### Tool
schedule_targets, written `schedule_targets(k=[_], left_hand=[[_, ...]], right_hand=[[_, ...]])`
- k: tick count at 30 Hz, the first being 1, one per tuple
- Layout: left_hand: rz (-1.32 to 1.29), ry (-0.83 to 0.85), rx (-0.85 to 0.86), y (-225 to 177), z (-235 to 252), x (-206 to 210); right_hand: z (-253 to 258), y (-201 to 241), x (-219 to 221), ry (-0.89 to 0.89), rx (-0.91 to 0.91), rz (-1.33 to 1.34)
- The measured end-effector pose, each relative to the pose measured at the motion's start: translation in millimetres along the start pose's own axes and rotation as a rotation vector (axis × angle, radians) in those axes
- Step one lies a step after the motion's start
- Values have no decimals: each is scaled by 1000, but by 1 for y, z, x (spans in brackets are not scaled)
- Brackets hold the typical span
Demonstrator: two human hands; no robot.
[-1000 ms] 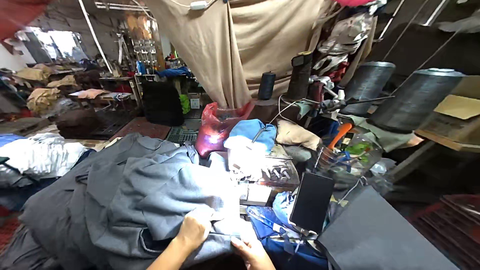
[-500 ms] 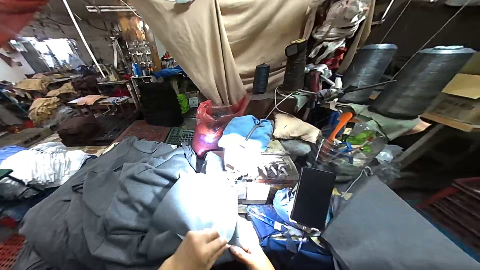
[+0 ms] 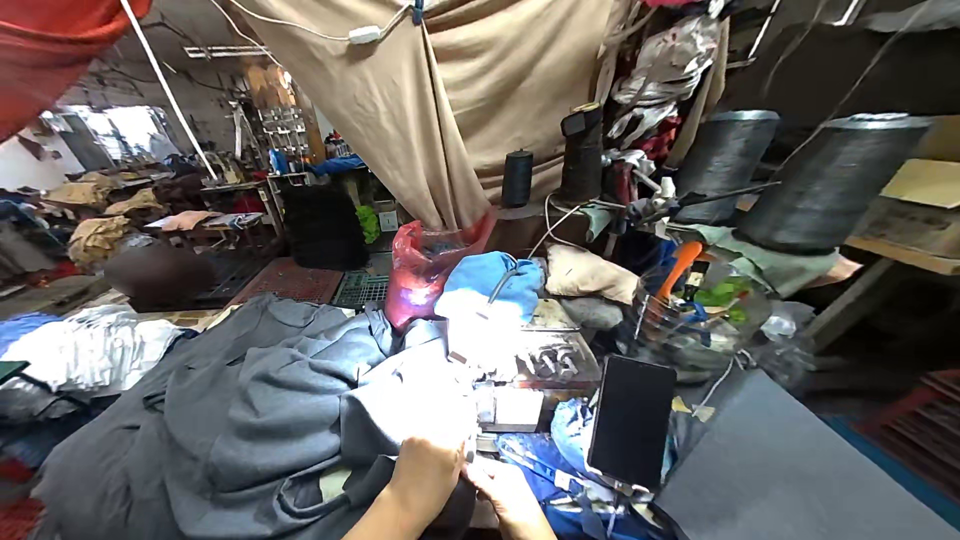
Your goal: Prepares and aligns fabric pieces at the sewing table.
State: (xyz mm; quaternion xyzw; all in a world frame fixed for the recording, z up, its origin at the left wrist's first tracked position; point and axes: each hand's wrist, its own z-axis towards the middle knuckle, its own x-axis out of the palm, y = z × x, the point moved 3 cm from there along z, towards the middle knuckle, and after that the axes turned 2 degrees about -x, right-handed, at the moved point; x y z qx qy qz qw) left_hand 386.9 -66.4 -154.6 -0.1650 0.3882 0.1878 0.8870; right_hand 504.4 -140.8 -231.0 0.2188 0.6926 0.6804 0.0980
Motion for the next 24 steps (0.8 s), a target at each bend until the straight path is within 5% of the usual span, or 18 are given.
schedule_targets(k=[8,14,20,24], left_hand=[[40,84,-93,-3,24,10],[-54,689,-418,13,77,5],[-404,544,-396,52,74,-39],[-299,445,-289,20,37,-35]], right_hand=[[8,11,-4,-20,-12,-46],[22,26,-3,-66,-19,-61],[-2,10,-6,-32,-67,-151],[-20,3,-5,-10,-71,-133]])
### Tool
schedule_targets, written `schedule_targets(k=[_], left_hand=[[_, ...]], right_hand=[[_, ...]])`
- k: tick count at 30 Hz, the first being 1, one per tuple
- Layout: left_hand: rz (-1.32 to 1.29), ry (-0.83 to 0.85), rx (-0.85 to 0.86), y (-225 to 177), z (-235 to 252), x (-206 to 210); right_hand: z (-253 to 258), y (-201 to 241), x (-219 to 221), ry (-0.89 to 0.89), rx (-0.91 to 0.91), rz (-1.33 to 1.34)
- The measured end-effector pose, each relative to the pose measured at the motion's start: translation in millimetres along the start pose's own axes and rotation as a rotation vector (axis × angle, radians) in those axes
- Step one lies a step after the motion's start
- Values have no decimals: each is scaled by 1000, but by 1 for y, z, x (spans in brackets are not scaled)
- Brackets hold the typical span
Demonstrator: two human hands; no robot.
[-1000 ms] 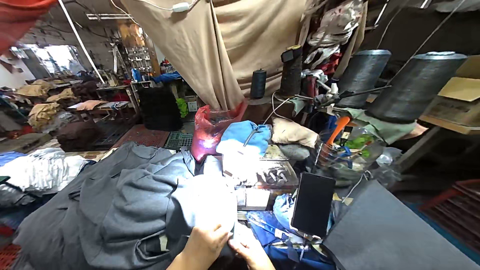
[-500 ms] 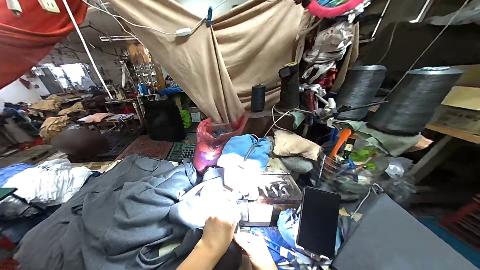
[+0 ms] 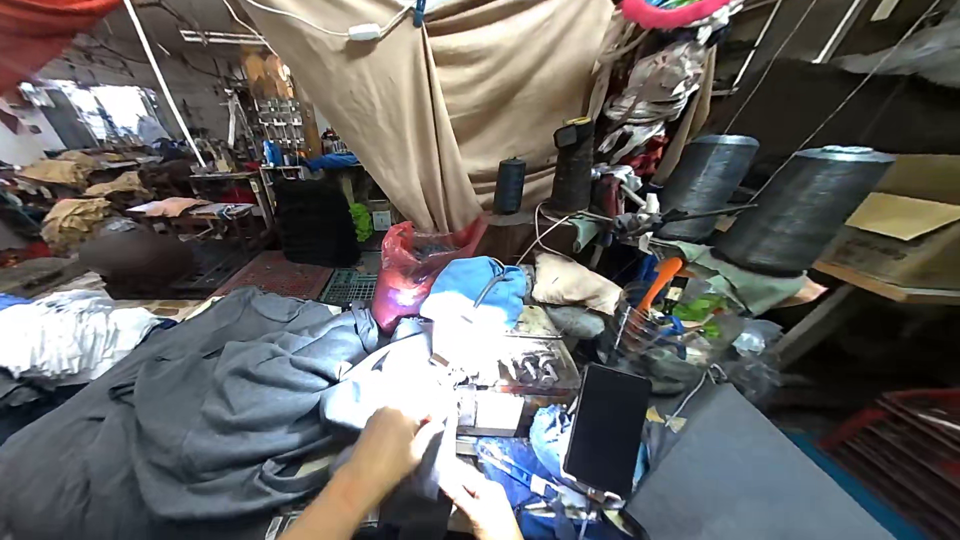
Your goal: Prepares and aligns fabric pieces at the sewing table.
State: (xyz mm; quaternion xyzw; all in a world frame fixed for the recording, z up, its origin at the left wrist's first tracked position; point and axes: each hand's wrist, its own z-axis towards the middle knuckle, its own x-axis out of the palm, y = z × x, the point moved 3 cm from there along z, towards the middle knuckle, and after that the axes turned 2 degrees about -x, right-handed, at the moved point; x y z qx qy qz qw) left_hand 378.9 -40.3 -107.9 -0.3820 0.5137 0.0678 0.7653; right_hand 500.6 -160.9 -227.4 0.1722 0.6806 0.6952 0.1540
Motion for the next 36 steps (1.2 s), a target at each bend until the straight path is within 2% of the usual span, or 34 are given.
schedule_targets(k=[2,5,9,11,15,16,19,23,25,29,33,36], left_hand=[[114,-136,53,-8,-20,26],[279,-452,211,-2,-28,57],[365,-518,211,-7,-16,61],[362,-444,145,-9,0,56],[210,95,-181,-17,43,32],[177,159,-202,-15,52,28],[60,252,-167,-4,58,11],[175,260,-208,16,18,-8],[225,162,-182,31,-8,-7],[236,-312,120,62,-49,13],[64,-471,225,44,-71,23],[33,-532,283,28,-77,32]], right_hand=[[-7,-1,3,15,21,-23],[-15,2,6,49,71,1],[-7,4,5,7,34,17],[9,5,4,-14,4,23],[41,18,7,-64,36,115],[47,21,8,-79,44,127],[53,21,7,-80,38,127],[49,22,3,-93,75,37],[57,23,0,-122,97,-72],[70,24,4,-129,68,-206],[50,13,3,-130,16,-397],[20,-1,-2,-242,-60,-401]])
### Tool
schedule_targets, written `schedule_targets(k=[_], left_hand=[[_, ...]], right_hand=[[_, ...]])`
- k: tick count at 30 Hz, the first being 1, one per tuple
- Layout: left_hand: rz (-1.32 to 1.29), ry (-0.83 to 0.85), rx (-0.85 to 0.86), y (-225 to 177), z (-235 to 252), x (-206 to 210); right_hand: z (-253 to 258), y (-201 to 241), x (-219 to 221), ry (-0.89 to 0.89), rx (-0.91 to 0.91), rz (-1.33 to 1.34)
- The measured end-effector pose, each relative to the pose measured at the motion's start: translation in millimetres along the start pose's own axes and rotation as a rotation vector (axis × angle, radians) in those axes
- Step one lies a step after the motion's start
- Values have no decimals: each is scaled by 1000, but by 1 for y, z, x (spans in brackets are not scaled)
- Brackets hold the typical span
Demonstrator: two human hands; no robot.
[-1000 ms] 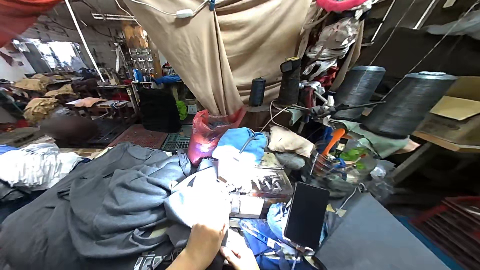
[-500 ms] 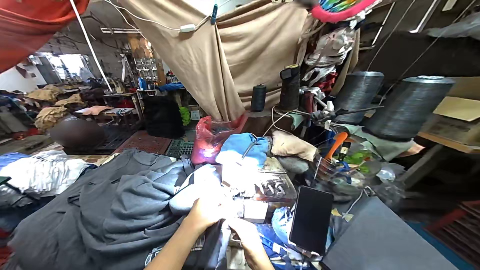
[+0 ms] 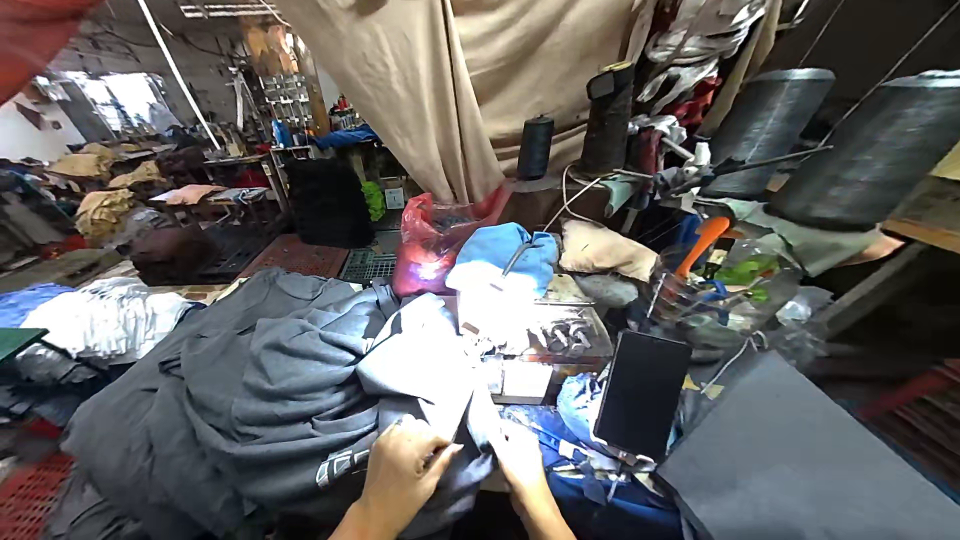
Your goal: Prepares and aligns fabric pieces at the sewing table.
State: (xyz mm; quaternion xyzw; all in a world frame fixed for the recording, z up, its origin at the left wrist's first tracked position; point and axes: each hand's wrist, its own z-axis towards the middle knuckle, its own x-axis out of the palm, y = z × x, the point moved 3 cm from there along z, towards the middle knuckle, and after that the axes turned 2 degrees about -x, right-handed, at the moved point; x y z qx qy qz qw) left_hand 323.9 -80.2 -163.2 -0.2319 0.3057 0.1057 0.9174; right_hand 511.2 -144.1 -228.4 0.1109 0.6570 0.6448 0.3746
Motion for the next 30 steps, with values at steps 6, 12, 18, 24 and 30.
schedule_targets(k=[6,12,18,24,30], left_hand=[[-30,0,-10,-7,-5,15],[-89,-45,1,-9,-15,19],[-158,21,81,-6,-19,17],[-170,-3,99,-13,-20,17],[-140,22,157,-15,-22,22]], right_hand=[[-41,11,-12,109,118,655],[-49,15,-10,181,102,669],[-55,14,-8,183,71,668],[-56,16,-8,192,75,695],[-57,17,-7,180,78,666]])
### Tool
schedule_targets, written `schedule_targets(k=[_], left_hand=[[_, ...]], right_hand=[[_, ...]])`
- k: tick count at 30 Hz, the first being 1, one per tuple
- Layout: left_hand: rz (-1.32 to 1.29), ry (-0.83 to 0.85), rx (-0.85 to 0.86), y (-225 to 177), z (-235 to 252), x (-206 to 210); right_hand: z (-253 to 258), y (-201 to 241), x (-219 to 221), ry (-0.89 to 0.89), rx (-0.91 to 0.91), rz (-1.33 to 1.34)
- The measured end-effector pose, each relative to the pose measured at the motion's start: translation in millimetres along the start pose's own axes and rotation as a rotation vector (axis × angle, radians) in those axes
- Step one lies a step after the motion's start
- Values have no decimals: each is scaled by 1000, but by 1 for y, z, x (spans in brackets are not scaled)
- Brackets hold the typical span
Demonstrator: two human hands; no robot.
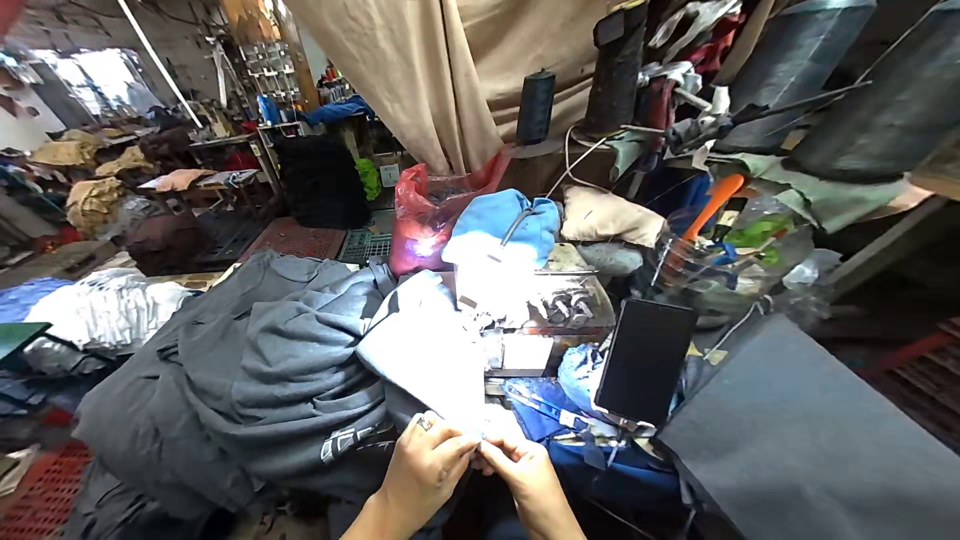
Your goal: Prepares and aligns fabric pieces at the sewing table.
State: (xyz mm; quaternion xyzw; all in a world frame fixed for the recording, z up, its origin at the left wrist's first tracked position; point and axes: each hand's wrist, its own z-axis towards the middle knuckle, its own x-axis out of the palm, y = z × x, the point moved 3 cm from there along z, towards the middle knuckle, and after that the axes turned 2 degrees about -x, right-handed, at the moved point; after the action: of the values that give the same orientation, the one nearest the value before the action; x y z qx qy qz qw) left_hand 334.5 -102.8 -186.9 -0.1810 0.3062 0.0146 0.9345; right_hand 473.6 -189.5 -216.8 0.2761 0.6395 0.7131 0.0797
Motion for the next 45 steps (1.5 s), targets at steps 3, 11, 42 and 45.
schedule_targets(k=[3,11,42,45], left_hand=[[4,16,23,0,0,1],[93,-25,109,14,2,10],[580,487,-129,45,84,23],[562,447,-65,51,82,24]], right_hand=[[0,0,0,-7,6,-3],[9,8,-1,-28,-78,43],[57,6,-3,-85,-147,-391],[63,5,-4,-78,-147,-386]])
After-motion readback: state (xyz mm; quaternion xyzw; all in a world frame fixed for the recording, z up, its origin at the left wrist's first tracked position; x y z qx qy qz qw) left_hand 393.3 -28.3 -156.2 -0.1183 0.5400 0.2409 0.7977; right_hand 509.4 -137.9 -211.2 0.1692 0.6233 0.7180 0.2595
